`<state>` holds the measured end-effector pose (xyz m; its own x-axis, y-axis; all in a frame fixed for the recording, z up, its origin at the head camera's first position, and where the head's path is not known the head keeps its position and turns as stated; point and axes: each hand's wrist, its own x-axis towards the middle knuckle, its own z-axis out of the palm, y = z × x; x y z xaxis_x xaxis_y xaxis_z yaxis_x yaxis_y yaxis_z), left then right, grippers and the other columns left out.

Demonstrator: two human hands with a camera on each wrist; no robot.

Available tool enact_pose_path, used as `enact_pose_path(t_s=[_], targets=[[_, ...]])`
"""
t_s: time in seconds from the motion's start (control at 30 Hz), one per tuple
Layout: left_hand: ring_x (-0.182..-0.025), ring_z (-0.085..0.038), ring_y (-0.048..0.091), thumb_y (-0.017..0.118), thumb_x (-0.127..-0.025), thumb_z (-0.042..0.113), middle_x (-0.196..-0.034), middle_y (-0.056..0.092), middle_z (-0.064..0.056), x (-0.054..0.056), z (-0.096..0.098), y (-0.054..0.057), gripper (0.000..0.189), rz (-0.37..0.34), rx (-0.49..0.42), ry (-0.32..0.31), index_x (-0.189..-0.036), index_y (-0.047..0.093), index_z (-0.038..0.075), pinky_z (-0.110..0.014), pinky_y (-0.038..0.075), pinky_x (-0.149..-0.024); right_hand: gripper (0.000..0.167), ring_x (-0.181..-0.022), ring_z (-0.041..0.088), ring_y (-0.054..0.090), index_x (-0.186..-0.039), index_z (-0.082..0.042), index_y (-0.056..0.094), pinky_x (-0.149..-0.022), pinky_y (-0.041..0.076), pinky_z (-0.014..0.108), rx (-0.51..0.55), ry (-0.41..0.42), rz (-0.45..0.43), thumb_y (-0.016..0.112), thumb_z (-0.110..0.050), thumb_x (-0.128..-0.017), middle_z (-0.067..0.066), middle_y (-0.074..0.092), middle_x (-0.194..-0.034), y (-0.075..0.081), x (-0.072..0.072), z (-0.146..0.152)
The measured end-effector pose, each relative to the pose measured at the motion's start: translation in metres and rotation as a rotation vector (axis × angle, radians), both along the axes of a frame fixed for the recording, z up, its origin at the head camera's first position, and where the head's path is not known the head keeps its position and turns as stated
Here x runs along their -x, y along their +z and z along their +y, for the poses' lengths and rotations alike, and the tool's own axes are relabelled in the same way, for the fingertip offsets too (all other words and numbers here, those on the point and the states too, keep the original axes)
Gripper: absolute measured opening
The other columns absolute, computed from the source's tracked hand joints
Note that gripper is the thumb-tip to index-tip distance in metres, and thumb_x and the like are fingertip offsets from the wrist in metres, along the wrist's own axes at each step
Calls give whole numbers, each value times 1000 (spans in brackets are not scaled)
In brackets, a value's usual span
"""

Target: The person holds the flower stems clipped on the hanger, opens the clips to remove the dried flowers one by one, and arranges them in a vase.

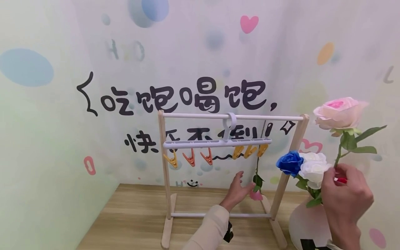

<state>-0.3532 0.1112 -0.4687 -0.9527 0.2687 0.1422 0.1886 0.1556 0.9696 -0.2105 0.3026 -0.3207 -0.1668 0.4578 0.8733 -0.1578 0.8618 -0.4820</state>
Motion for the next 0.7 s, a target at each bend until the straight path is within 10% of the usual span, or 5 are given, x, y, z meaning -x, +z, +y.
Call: enact_pose_path(t_s=[0.17, 0.37, 0.47, 0.6, 0.7], targets=[[-136, -33, 43, 67, -92, 37, -152, 41, -10, 1, 7, 2, 71, -9, -7, -6, -151, 35, 15, -53, 41, -105, 31, -77, -23, 43, -99, 11, 68, -72, 24, -1, 48, -9, -68, 59, -17, -90, 28, 70, -96, -7, 0, 4], [-138, -31, 41, 67, -93, 36, -153, 41, -6, -1, 10, 6, 70, 1, -5, -46, -152, 34, 17, -53, 40, -106, 40, -83, 47, 64, -101, 12, 68, -63, 21, 1, 119, -47, -189, 55, -24, -92, 31, 68, -98, -12, 0, 8], [-138, -33, 41, 67, -93, 35, -151, 43, -7, -1, 11, 9, 69, 12, -6, -60, -152, 35, 18, -53, 41, -105, 40, -78, 44, 63, -98, 13, 68, -58, 23, 8, 118, -66, -214, 55, -25, -92, 31, 69, -94, -15, -2, 11], [-135, -36, 45, 67, -94, 31, -148, 46, -13, -2, 14, 10, 66, 28, -14, -66, -151, 37, 17, -51, 43, -104, 36, -62, -9, 52, -94, 10, 70, -58, 26, 14, 99, -63, -209, 56, -23, -90, 29, 70, -89, -19, -2, 16], [-130, -33, 50, 68, -94, 28, -141, 53, -12, -2, 18, 10, 64, 21, -24, -64, -150, 38, 16, -48, 45, -102, 33, -64, -15, 49, -95, 9, 70, -62, 26, 12, 87, -59, -229, 55, -20, -90, 28, 71, -91, -22, -3, 18]])
